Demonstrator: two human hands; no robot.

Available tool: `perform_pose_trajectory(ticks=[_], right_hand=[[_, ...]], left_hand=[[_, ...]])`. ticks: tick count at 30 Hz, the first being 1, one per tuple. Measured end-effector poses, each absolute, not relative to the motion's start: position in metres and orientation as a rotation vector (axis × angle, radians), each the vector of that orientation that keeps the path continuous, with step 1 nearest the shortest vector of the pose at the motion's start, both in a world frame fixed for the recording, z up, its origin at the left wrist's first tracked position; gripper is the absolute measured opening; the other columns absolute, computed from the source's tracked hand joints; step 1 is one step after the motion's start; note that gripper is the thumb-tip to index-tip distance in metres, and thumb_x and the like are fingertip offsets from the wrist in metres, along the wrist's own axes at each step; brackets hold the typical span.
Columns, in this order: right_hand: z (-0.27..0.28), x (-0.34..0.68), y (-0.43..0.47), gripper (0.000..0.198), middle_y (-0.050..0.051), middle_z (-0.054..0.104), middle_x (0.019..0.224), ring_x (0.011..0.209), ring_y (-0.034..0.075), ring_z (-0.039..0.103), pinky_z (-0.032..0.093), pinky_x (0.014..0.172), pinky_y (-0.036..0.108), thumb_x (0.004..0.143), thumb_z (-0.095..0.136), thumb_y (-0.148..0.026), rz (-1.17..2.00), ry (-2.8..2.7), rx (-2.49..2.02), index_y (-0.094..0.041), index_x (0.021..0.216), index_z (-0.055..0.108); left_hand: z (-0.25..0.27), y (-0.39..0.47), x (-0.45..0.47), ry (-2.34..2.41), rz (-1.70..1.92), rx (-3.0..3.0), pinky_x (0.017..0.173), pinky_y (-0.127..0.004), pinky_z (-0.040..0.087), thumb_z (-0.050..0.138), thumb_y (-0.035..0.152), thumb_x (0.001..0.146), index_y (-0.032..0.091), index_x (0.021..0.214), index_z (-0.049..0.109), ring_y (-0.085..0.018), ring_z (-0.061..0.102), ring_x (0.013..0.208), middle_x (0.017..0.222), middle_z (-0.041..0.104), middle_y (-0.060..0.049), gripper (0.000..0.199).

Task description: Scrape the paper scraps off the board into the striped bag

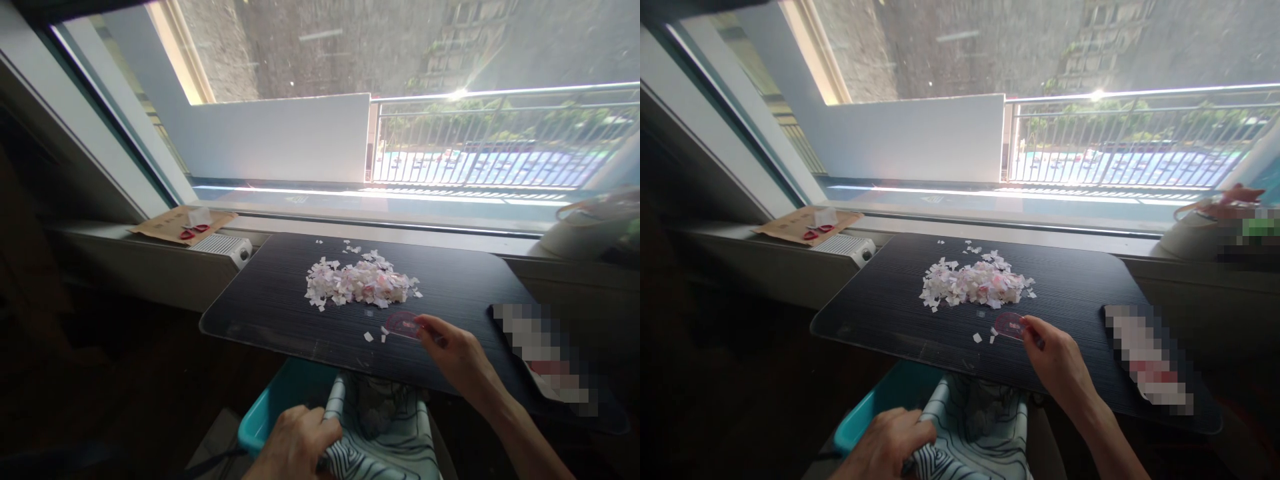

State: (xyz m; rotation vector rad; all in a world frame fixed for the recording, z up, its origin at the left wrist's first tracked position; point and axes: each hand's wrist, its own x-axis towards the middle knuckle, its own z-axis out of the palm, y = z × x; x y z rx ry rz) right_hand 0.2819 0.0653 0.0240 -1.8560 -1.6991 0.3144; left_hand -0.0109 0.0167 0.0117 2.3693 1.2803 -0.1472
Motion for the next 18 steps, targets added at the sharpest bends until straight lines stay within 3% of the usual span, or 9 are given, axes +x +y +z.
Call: perform_pose_trajectory(ticks=[8,18], right_hand=[[0.0272,0.2804,0.0653,0.036,0.006,0.076,0.079,0.063,0.019,0.067,0.05,0.061,0.027,0.085,0.046,-0.036,0.26,-1.696,-1.905,-0.018,0.102,0.072],[0.0267,0.2869,0.059,0.034,0.006,0.076,0.082,0.065,0.02,0.068,0.051,0.065,0.027,0.084,0.048,-0.036,0.288,-1.672,-1.913,-0.019,0.102,0.072]], left_hand=[[0.0124,0.019,-0.0122,1.27,-0.242,2.249,0.079,-0.032,0.037,0.071,0.019,0.069,0.022,0.084,0.061,-0.024,0.054,0.089,0.09,0.062,0.0,0.019],[0.0126,0.0207,-0.0108,1.258,-0.25,2.267,0.077,-0.031,0.037,0.073,0.018,0.067,0.022,0.083,0.061,-0.023,0.055,0.088,0.089,0.062,0.0,0.021]])
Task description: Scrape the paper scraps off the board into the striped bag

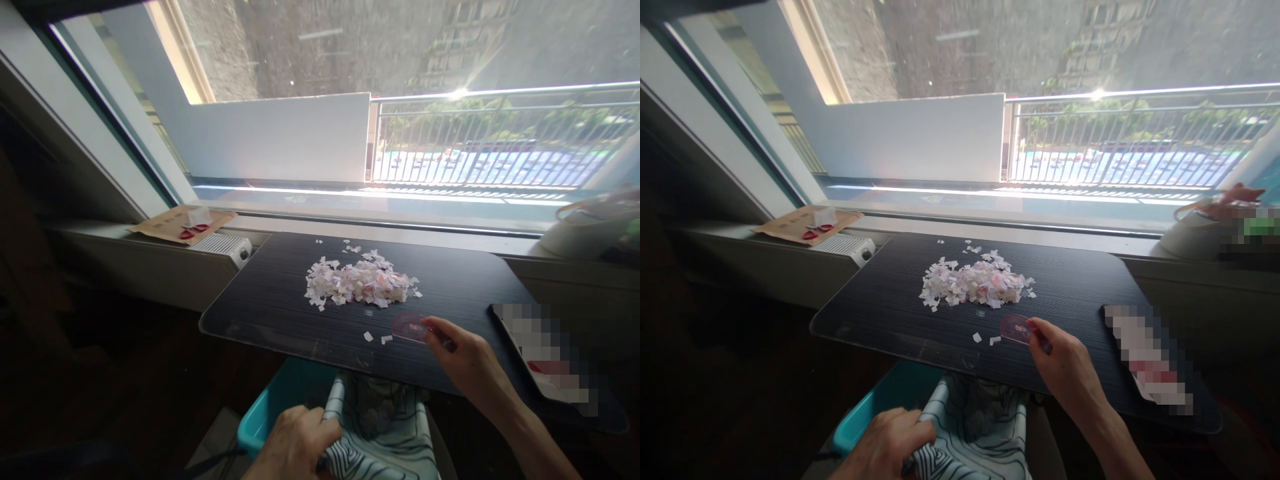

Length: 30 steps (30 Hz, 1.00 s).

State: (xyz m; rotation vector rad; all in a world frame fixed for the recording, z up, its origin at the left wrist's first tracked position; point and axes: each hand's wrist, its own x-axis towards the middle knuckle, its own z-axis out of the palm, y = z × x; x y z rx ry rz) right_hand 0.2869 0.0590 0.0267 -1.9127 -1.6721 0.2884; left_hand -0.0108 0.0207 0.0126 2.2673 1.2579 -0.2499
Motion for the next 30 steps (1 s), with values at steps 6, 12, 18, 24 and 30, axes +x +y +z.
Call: perform_pose_trajectory(ticks=[6,12,18,24,30], right_hand=[[0.02,0.267,0.059,0.031,0.005,0.075,0.081,0.064,0.018,0.065,0.05,0.064,0.026,0.086,0.049,-0.033,0.429,-1.727,-1.809,-0.018,0.102,0.072],[0.007,0.267,0.07,0.032,0.005,0.075,0.088,0.068,0.018,0.066,0.05,0.066,0.027,0.087,0.049,-0.037,0.503,-1.65,-1.729,-0.019,0.103,0.07],[0.002,0.271,0.069,0.029,0.004,0.076,0.088,0.072,0.019,0.068,0.051,0.067,0.028,0.085,0.053,-0.037,0.599,-1.679,-1.711,-0.02,0.099,0.072],[0.0,0.264,0.075,0.03,0.004,0.076,0.094,0.078,0.019,0.068,0.052,0.071,0.028,0.086,0.051,-0.037,0.633,-1.677,-1.644,-0.02,0.101,0.072],[0.002,0.278,0.063,0.027,0.003,0.076,0.085,0.07,0.018,0.068,0.053,0.066,0.027,0.082,0.056,-0.037,0.627,-1.749,-1.701,-0.021,0.097,0.073]], left_hand=[[0.016,0.018,-0.007,1.263,-0.193,2.357,0.073,-0.03,0.037,0.074,0.027,0.07,0.022,0.081,0.06,-0.022,0.057,0.082,0.084,0.062,0.001,0.018],[0.015,0.019,-0.006,1.253,-0.136,2.404,0.07,-0.031,0.037,0.075,0.031,0.068,0.021,0.078,0.059,-0.022,0.058,0.078,0.081,0.061,0.001,0.021],[0.02,0.016,-0.009,1.292,-0.061,2.36,0.073,-0.03,0.038,0.072,0.022,0.069,0.022,0.079,0.061,-0.021,0.057,0.079,0.082,0.062,0.001,0.015],[0.019,0.015,-0.012,1.316,-0.095,2.313,0.075,-0.03,0.037,0.074,0.018,0.067,0.022,0.083,0.063,-0.022,0.057,0.083,0.084,0.062,0.001,0.02],[0.019,0.016,-0.015,1.329,-0.103,2.255,0.077,-0.03,0.036,0.075,0.022,0.068,0.023,0.083,0.062,-0.021,0.056,0.084,0.085,0.061,0.001,0.019]])
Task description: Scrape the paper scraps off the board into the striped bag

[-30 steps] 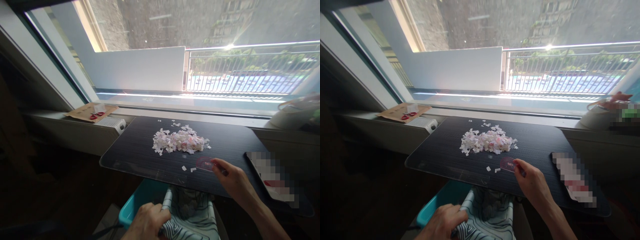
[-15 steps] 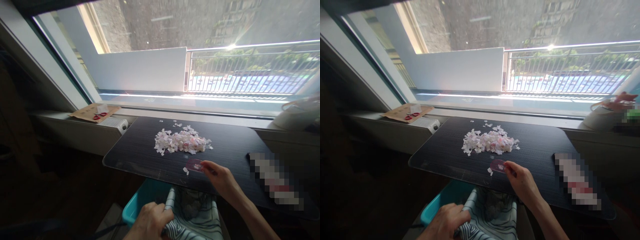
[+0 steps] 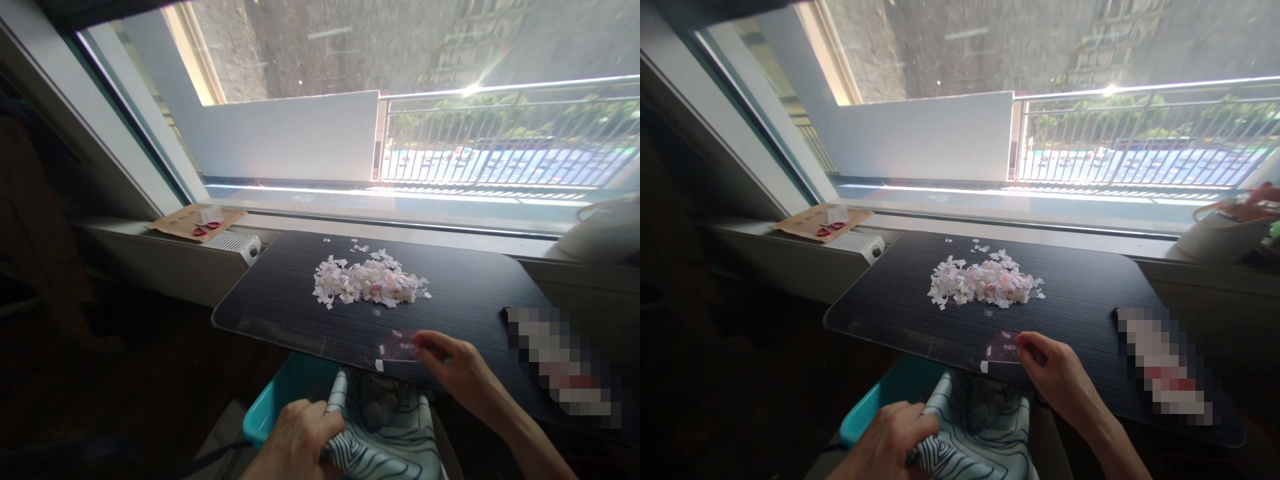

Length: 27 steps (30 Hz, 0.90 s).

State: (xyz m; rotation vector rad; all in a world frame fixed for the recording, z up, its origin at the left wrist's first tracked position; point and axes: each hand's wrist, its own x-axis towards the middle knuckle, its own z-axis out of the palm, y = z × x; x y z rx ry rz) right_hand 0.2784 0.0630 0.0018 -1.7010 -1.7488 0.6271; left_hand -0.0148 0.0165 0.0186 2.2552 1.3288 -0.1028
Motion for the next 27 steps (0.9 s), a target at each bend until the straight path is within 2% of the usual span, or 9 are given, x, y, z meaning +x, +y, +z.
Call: perform_pose_trajectory(ticks=[4,11,16,21,27], right_hand=[[-0.004,0.286,0.059,0.033,0.005,0.076,0.089,0.072,0.019,0.069,0.054,0.068,0.028,0.084,0.054,-0.041,0.589,-1.623,-1.682,-0.019,0.1,0.072],[-0.002,0.281,0.053,0.029,0.004,0.077,0.09,0.074,0.02,0.069,0.055,0.07,0.028,0.083,0.056,-0.038,0.724,-1.682,-1.673,-0.021,0.1,0.073],[-0.005,0.282,0.054,0.031,0.005,0.076,0.092,0.078,0.02,0.07,0.055,0.073,0.029,0.084,0.055,-0.039,0.663,-1.61,-1.679,-0.02,0.101,0.072],[-0.002,0.28,0.049,0.03,0.004,0.076,0.093,0.082,0.02,0.07,0.054,0.075,0.028,0.084,0.057,-0.038,0.809,-1.689,-1.665,-0.02,0.102,0.072],[-0.004,0.274,0.053,0.03,0.006,0.076,0.094,0.083,0.022,0.069,0.055,0.074,0.029,0.085,0.055,-0.037,0.736,-1.651,-1.666,-0.019,0.101,0.072]], left_hand=[[0.02,0.019,-0.014,1.315,-0.153,2.216,0.076,-0.03,0.035,0.074,0.019,0.067,0.022,0.081,0.062,-0.021,0.055,0.085,0.085,0.061,0.002,0.019],[0.019,0.021,-0.014,1.302,-0.16,2.224,0.077,-0.03,0.034,0.073,0.02,0.069,0.022,0.083,0.062,-0.021,0.054,0.085,0.086,0.06,0.001,0.018],[0.022,0.019,-0.015,1.318,-0.167,2.201,0.077,-0.029,0.034,0.07,0.02,0.07,0.022,0.082,0.062,-0.02,0.054,0.086,0.087,0.061,0.001,0.015],[0.025,0.02,-0.013,1.323,-0.166,2.214,0.077,-0.029,0.035,0.068,0.02,0.07,0.022,0.082,0.061,-0.02,0.054,0.086,0.087,0.061,0.001,0.014],[0.022,0.02,-0.014,1.323,-0.154,2.238,0.077,-0.03,0.035,0.071,0.019,0.068,0.022,0.08,0.062,-0.021,0.054,0.085,0.086,0.061,0.001,0.016]])
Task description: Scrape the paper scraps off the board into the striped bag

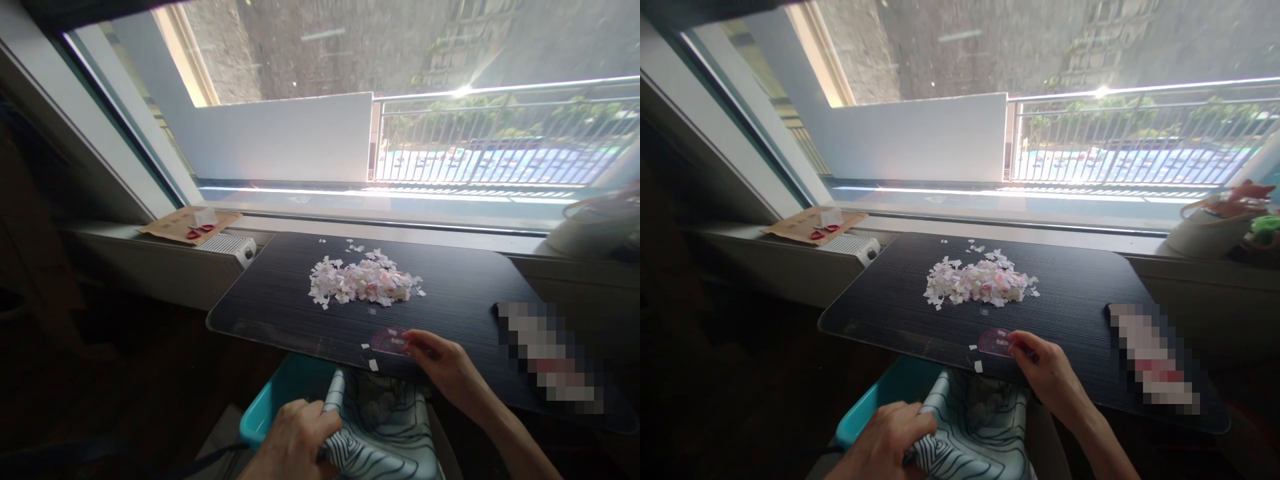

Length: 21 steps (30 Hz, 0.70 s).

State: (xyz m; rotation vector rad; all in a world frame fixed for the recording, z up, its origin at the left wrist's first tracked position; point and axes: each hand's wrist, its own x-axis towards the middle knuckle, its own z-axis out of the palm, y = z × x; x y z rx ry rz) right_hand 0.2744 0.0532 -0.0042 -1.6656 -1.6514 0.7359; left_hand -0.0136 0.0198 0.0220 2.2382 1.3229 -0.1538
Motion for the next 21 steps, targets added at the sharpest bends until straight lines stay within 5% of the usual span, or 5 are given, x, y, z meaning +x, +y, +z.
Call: perform_pose_trajectory(ticks=[21], right_hand=[[-0.002,0.266,0.048,0.032,0.006,0.076,0.092,0.076,0.02,0.069,0.055,0.071,0.028,0.086,0.052,-0.037,0.708,-1.667,-1.64,-0.017,0.102,0.071]], left_hand=[[0.024,0.012,-0.021,1.391,-0.12,2.241,0.077,-0.029,0.035,0.07,0.015,0.066,0.022,0.081,0.062,-0.02,0.054,0.084,0.085,0.061,0.002,0.018]])
